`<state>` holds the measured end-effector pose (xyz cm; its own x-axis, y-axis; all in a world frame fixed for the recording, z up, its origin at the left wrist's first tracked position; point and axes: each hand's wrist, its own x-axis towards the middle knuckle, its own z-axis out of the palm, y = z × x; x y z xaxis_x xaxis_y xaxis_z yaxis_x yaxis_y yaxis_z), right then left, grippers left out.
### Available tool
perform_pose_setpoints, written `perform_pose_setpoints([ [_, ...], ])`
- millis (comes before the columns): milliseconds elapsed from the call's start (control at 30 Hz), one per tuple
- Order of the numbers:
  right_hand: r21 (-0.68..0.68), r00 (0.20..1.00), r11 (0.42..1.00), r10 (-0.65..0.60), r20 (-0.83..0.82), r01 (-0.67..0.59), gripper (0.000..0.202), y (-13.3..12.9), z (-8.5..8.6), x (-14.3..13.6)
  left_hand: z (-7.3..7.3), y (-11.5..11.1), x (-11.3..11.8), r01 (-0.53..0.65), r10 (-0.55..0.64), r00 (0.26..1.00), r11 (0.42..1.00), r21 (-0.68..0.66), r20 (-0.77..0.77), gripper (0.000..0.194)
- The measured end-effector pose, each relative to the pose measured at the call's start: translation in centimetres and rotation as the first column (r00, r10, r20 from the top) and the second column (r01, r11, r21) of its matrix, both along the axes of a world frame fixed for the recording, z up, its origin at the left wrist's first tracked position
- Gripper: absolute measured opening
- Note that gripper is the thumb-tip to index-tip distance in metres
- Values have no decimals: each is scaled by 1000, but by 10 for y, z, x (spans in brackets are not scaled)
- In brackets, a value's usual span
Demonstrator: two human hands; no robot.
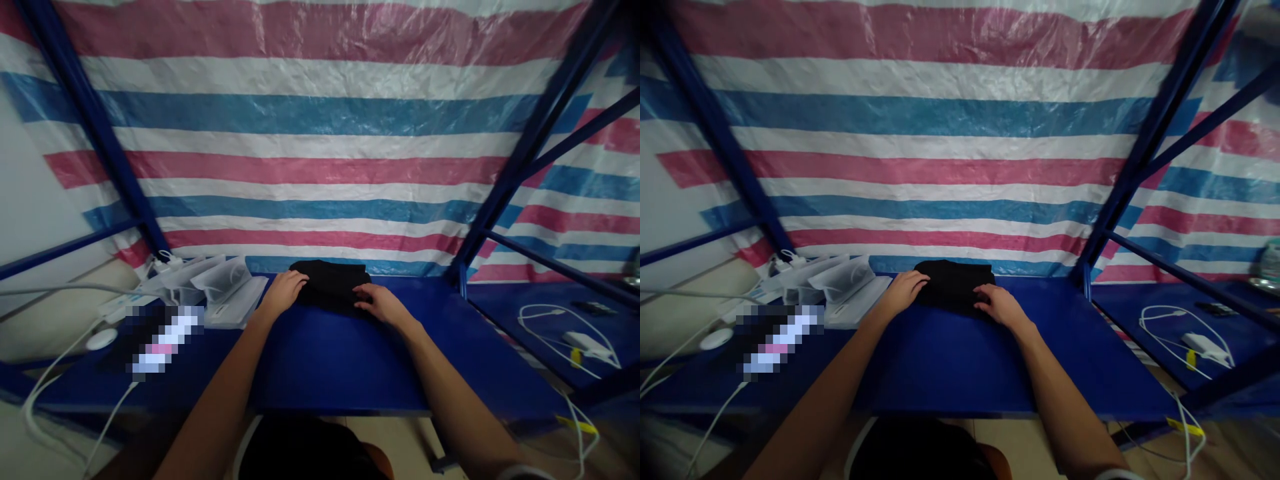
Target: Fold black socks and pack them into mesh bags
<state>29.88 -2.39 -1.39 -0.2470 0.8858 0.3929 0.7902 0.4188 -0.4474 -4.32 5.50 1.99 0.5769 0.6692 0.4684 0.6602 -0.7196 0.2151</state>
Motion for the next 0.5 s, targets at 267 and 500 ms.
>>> perform_pose_setpoints([
  [267, 95, 998, 994, 54, -40, -50, 26, -57, 57, 18, 46, -51, -8, 109, -113, 992, 990, 87, 51, 32],
  [500, -388, 911, 825, 383, -152, -412, 22, -176, 72, 7, 23, -191, -71, 193, -250, 951, 941, -279, -183, 46],
])
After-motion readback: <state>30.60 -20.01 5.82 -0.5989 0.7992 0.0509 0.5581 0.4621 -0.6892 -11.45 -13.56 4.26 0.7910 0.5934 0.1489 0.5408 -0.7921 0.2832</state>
